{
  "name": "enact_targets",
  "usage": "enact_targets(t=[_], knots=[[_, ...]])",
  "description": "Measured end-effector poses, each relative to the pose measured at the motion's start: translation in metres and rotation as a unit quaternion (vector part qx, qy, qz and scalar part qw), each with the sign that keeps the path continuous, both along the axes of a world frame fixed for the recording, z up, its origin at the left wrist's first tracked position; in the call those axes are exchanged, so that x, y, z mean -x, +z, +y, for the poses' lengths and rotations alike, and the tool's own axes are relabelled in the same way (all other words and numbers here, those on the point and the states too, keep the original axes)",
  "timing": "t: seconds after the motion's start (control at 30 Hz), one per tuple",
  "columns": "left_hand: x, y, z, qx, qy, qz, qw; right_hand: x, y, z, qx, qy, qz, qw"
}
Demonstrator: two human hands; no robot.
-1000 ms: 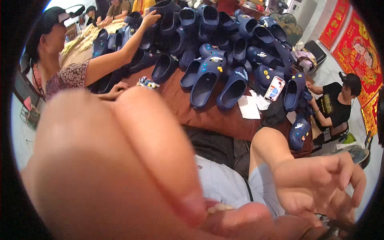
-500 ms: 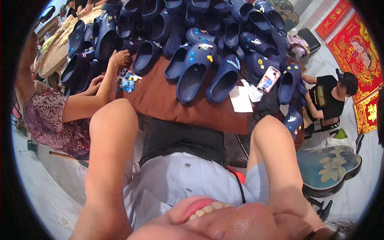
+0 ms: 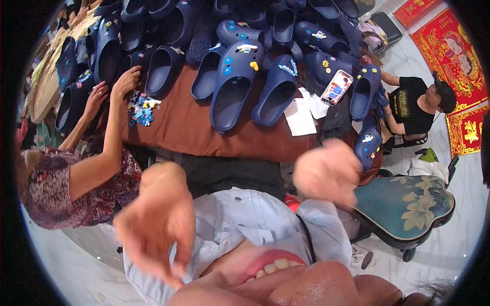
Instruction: Decorate blue foam clogs with various small charms.
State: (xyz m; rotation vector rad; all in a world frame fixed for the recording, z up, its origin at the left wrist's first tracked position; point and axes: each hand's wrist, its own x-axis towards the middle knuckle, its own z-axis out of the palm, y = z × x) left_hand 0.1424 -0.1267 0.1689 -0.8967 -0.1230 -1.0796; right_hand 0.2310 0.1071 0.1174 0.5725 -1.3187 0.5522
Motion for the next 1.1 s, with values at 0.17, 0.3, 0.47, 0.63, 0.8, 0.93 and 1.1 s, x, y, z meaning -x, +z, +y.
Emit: enact_targets(t=[0.17,0.3,0.47,0.63,0.8,0.93,1.1], knots=[[0.039,-0.076,-0.004,0.352,0.103,-0.349,0.862,0.051,-0.085,-0.017,0.038,-0.019,-0.612,0.789],[0.071,-0.113,0.01,0.484,0.123,-0.516,0.696,0.095,-0.1,-0.026,0.001,-0.084,-0.635,0.768],[0.093,-0.142,0.011,0.513,0.162,-0.57,0.621,0.14,-0.105,-0.027,0.024,-0.185,-0.644,0.742],[0.099,-0.144,0.001,0.5,0.167,-0.612,0.589,0.147,-0.132,-0.007,0.036,-0.189,-0.595,0.781],[0.101,-0.145,-0.004,0.51,0.172,-0.627,0.563,0.143,-0.133,0.001,0.042,-0.232,-0.588,0.774],[0.113,-0.145,0.006,0.517,0.166,-0.621,0.566,0.152,-0.131,0.011,0.066,-0.19,-0.613,0.764],[0.131,-0.138,0.024,0.514,0.164,-0.609,0.581,0.149,-0.138,0.024,0.101,-0.136,-0.529,0.832]])
